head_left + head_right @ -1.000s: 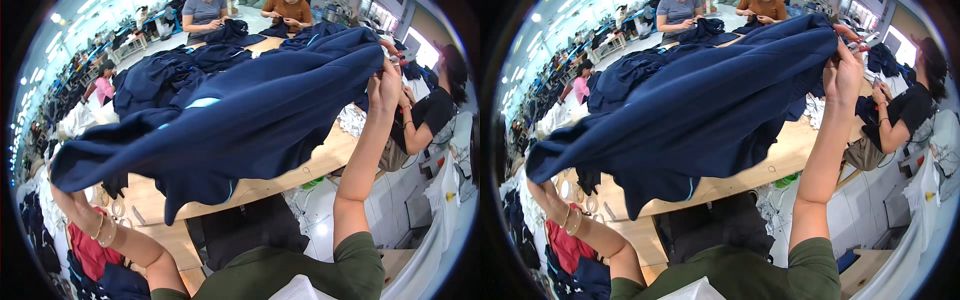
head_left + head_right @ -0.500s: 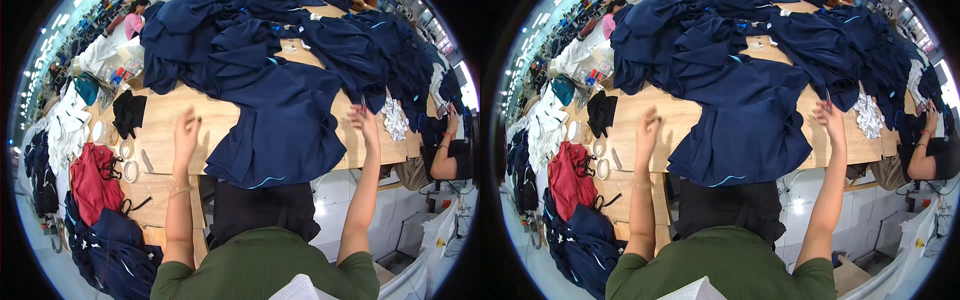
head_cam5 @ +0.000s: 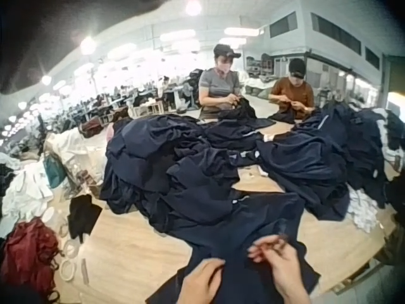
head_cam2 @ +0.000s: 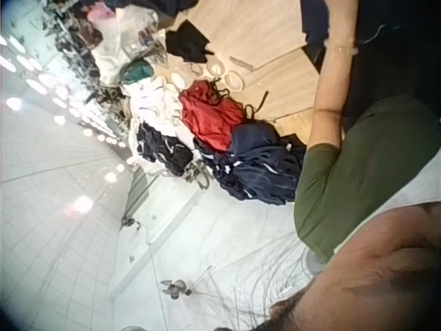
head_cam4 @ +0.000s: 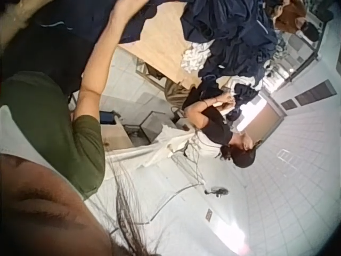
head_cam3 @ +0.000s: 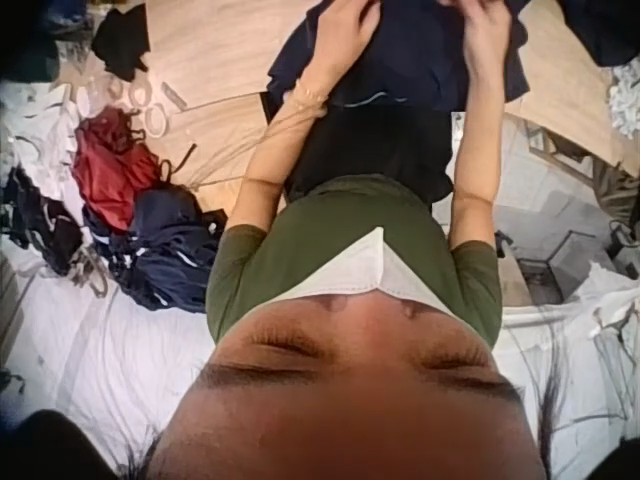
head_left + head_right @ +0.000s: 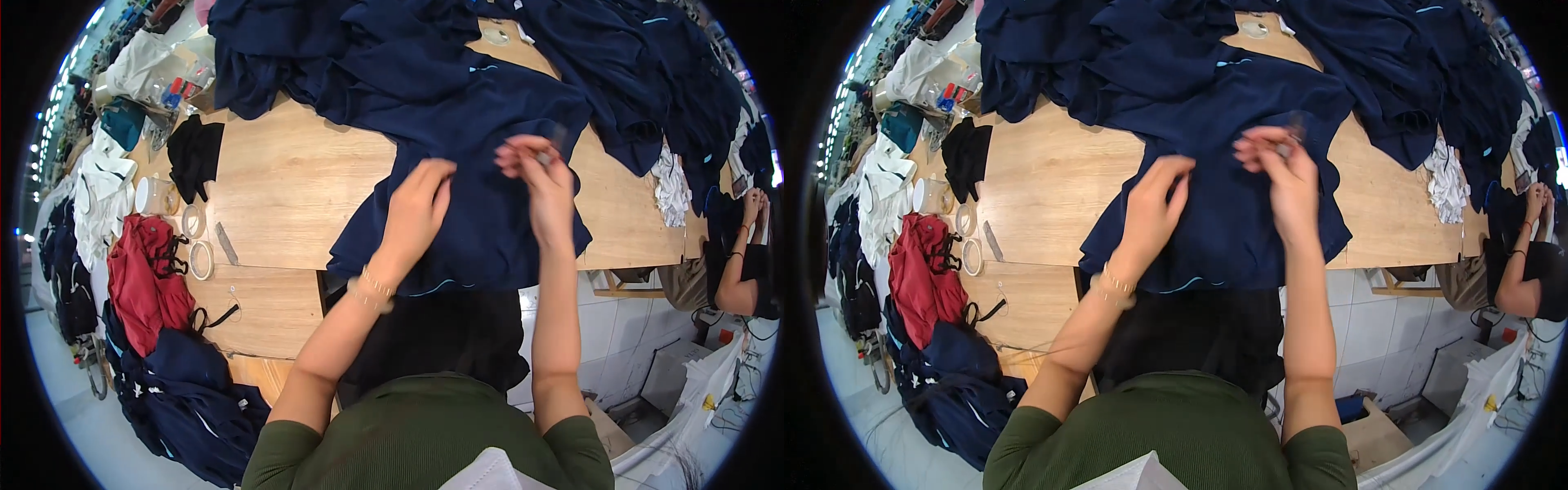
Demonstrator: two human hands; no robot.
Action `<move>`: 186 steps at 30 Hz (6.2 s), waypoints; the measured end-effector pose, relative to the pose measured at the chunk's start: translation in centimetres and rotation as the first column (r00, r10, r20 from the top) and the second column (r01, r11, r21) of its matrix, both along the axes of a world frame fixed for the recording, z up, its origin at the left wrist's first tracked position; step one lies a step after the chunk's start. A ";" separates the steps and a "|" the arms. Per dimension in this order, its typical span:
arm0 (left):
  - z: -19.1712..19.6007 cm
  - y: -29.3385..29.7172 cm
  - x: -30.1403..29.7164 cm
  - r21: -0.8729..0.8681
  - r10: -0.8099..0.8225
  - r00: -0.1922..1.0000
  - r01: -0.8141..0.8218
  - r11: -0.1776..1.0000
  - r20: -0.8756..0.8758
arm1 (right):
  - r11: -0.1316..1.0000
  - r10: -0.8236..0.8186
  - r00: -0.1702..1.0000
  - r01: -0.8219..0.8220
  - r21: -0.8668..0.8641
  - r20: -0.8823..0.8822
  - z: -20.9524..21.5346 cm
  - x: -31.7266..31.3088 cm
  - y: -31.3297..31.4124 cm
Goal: Trimming loose threads from navy blue garments using thread nippers at a factory workbench.
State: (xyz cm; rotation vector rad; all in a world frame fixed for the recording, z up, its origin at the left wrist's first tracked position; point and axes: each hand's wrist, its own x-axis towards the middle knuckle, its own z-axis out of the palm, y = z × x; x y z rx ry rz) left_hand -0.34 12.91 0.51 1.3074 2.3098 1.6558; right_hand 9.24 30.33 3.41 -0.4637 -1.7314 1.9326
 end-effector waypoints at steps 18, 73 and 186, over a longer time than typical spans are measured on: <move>-2.6 1.2 -6.1 -0.646 -0.091 0.964 -0.094 0.757 -0.248 | 0.794 0.137 0.966 -0.240 -0.558 -0.220 -7.1 -3.8 6.0; 1.5 -16.5 7.6 -0.459 0.248 0.847 -0.005 0.888 0.470 | 0.856 -0.516 0.846 0.513 0.061 0.137 -4.0 14.1 9.8; 9.5 -7.9 -1.1 0.178 -0.338 0.757 0.289 0.941 0.559 | 0.231 -0.252 0.700 0.714 0.661 -0.668 34.5 -5.1 22.9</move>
